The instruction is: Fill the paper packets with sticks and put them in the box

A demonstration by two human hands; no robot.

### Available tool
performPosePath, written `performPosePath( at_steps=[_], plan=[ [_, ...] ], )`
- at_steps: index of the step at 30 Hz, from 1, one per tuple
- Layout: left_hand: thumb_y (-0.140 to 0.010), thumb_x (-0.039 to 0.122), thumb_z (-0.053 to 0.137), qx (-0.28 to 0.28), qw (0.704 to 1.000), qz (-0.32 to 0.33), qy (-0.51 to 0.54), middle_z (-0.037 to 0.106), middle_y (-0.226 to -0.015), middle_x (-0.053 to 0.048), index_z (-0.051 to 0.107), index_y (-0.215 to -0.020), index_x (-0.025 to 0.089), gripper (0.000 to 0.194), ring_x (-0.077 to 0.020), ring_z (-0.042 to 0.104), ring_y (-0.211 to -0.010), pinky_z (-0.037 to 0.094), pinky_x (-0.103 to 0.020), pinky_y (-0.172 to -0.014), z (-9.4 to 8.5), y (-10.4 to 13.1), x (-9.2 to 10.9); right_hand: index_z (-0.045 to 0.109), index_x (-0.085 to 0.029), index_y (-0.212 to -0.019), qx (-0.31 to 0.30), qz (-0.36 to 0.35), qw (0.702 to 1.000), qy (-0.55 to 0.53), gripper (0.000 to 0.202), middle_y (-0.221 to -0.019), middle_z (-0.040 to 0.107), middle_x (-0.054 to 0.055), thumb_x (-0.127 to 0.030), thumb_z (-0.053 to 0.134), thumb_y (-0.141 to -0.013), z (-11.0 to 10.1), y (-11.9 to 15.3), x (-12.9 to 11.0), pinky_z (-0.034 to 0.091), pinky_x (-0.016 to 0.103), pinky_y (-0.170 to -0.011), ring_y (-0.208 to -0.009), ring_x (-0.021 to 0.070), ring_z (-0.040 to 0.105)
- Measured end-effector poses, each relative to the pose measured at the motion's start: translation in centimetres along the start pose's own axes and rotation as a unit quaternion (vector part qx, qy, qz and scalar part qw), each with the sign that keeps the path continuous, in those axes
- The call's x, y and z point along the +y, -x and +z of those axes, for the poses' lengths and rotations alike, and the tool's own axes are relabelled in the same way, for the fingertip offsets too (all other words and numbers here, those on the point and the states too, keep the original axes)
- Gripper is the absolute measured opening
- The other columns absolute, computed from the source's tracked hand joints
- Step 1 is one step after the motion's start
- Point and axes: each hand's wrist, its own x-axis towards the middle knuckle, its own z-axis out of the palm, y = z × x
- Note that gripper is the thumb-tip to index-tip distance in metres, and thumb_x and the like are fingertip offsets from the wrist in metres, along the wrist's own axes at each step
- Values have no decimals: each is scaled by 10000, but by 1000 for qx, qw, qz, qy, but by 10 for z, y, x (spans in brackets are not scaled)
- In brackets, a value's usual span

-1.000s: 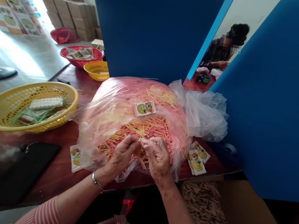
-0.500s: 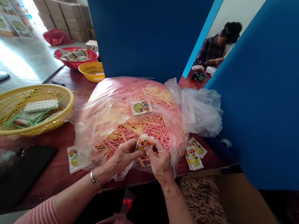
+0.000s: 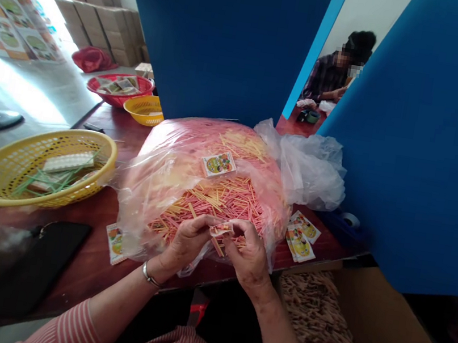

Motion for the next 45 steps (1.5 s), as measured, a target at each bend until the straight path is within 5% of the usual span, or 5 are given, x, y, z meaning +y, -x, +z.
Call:
performPosePath(
  at_steps=[9,17,27,35,45],
  plan=[
    [-797,155,595,-31,996,75,-41,701,-938,-62,630,-849,202,78,-174,649,-873,492,-294,-805,-4,-3,-1,473,-266,-1157,27,-95,994,52,397,-1145,547,73,-189,612,-793,-6,5,-14,495,393,-876,-1052,216,552],
    [-815,196,588,-47,992,92,-75,669,-890,-58,619,-829,195,34,-162,624,-828,482,-279,-782,-6,-3,-3,590,-287,-1128,-84,-211,954,196,383,-1078,582,54,-87,477,-822,-35,-13,-45,484,372,-869,-1005,205,569],
    [-827,235,597,-75,992,78,-57,651,-895,-55,599,-819,170,65,-148,602,-833,475,-266,-778,-7,3,1,655,-263,-1006,-156,-237,916,285,260,-1086,625,59,-138,475,-865,-42,-26,-58,490,340,-855,-986,192,588],
    [-833,284,597,-127,989,60,-57,628,-813,-32,637,-786,156,142,-125,585,-743,481,-243,-712,-12,7,11,616,-174,-720,-303,-83,898,308,269,-697,623,22,-150,392,-868,-43,-36,-68,435,260,-648,-659,135,565],
    [-785,273,641,-97,994,1,-54,609,-715,2,623,-815,154,124,-97,545,-659,443,-201,-622,-12,-2,9,579,-176,-651,-326,-28,913,246,245,-654,530,-6,-198,466,-867,-46,-50,-43,350,241,-601,-634,114,507]
  ],
)
